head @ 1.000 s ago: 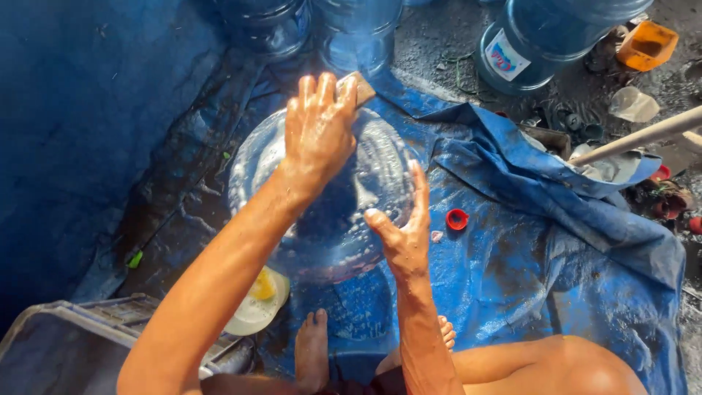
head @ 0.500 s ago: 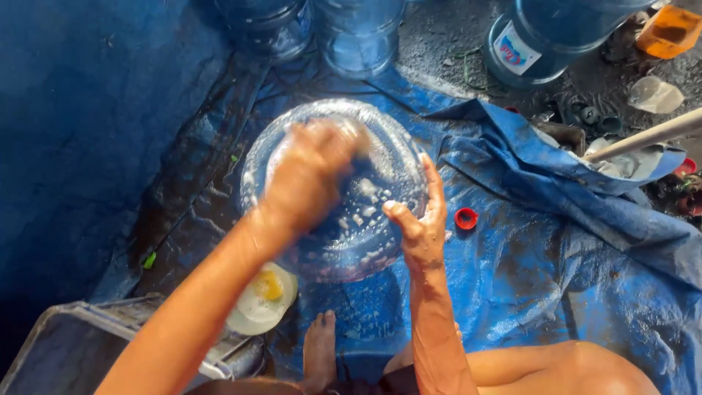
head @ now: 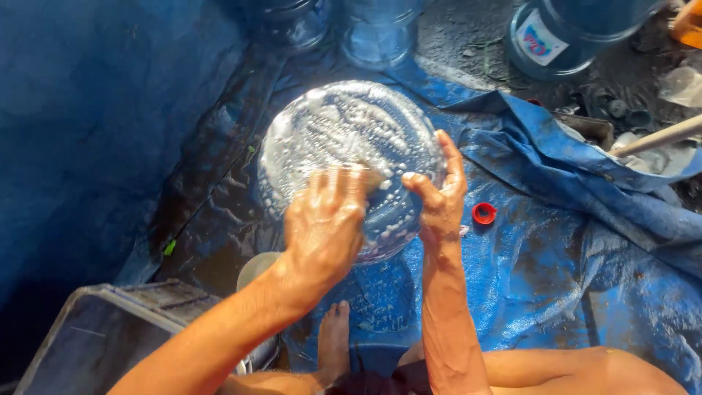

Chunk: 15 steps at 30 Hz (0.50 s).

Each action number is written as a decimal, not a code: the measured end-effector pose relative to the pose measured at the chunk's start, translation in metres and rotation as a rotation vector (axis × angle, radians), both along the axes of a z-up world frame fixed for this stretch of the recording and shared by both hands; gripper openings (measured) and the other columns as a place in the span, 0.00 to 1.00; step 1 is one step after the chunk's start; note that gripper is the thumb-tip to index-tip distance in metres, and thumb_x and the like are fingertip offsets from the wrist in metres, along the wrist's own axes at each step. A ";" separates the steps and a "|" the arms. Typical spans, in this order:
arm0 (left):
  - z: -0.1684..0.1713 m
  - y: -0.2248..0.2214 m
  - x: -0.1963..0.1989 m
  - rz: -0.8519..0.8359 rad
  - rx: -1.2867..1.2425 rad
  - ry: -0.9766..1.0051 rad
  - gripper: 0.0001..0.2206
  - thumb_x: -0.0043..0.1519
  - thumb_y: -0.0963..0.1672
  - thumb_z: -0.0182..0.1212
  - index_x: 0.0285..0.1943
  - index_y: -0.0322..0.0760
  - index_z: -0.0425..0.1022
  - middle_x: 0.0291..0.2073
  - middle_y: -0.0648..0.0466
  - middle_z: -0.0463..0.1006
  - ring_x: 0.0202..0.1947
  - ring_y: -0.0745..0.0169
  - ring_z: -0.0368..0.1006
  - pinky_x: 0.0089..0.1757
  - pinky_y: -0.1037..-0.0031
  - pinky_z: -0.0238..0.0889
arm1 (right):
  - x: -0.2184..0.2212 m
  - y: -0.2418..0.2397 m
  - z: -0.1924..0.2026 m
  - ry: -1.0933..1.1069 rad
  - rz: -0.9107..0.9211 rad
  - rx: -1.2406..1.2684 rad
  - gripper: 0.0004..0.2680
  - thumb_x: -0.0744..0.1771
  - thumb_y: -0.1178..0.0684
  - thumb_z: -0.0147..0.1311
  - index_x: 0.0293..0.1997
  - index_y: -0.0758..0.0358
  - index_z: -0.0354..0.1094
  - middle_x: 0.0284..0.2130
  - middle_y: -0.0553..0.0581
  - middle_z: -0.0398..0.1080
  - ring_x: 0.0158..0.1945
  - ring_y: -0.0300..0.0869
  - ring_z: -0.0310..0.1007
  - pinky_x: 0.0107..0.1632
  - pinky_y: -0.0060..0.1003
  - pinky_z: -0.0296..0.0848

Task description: Manually scrubbing and rinsing large plastic water gallons using a sponge and soapy water on a tarp-covered floor.

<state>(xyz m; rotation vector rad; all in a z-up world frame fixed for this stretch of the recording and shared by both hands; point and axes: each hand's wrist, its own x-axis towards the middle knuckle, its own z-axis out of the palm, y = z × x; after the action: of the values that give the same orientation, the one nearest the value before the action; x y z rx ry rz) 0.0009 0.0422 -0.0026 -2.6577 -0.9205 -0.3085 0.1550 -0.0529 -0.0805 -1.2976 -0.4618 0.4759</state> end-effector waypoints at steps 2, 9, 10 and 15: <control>-0.007 0.018 -0.005 -0.142 -0.195 -0.007 0.18 0.41 0.45 0.77 0.41 0.48 0.81 0.36 0.54 0.75 0.39 0.51 0.74 0.29 0.64 0.74 | 0.000 -0.004 0.002 -0.030 -0.002 -0.009 0.31 0.58 0.56 0.63 0.71 0.60 0.59 0.64 0.64 0.59 0.67 0.47 0.60 0.70 0.44 0.64; 0.028 0.002 -0.034 -0.271 -0.236 -0.071 0.17 0.51 0.43 0.67 0.51 0.49 0.79 0.34 0.52 0.73 0.36 0.45 0.74 0.27 0.57 0.71 | 0.017 0.002 -0.005 -0.081 0.031 -0.070 0.30 0.58 0.54 0.63 0.69 0.60 0.61 0.64 0.62 0.61 0.68 0.44 0.60 0.71 0.43 0.61; 0.025 0.007 -0.037 -0.289 -0.326 -0.067 0.20 0.49 0.44 0.70 0.52 0.53 0.79 0.34 0.53 0.74 0.36 0.44 0.75 0.29 0.56 0.73 | 0.018 0.003 -0.003 -0.062 0.031 -0.046 0.30 0.57 0.54 0.63 0.68 0.59 0.62 0.63 0.60 0.62 0.66 0.43 0.62 0.70 0.42 0.63; 0.022 0.028 -0.055 -0.104 -0.155 -0.097 0.23 0.58 0.45 0.66 0.64 0.44 0.72 0.45 0.49 0.70 0.46 0.43 0.69 0.32 0.57 0.72 | 0.039 -0.002 -0.003 0.014 0.062 -0.039 0.27 0.60 0.54 0.61 0.69 0.54 0.62 0.63 0.61 0.62 0.63 0.44 0.68 0.66 0.40 0.69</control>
<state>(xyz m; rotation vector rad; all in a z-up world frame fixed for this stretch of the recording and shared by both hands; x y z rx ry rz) -0.0539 0.0699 0.0199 -2.8621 -0.8684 -0.4095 0.1943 -0.0551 -0.0832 -1.3195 -0.4846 0.5476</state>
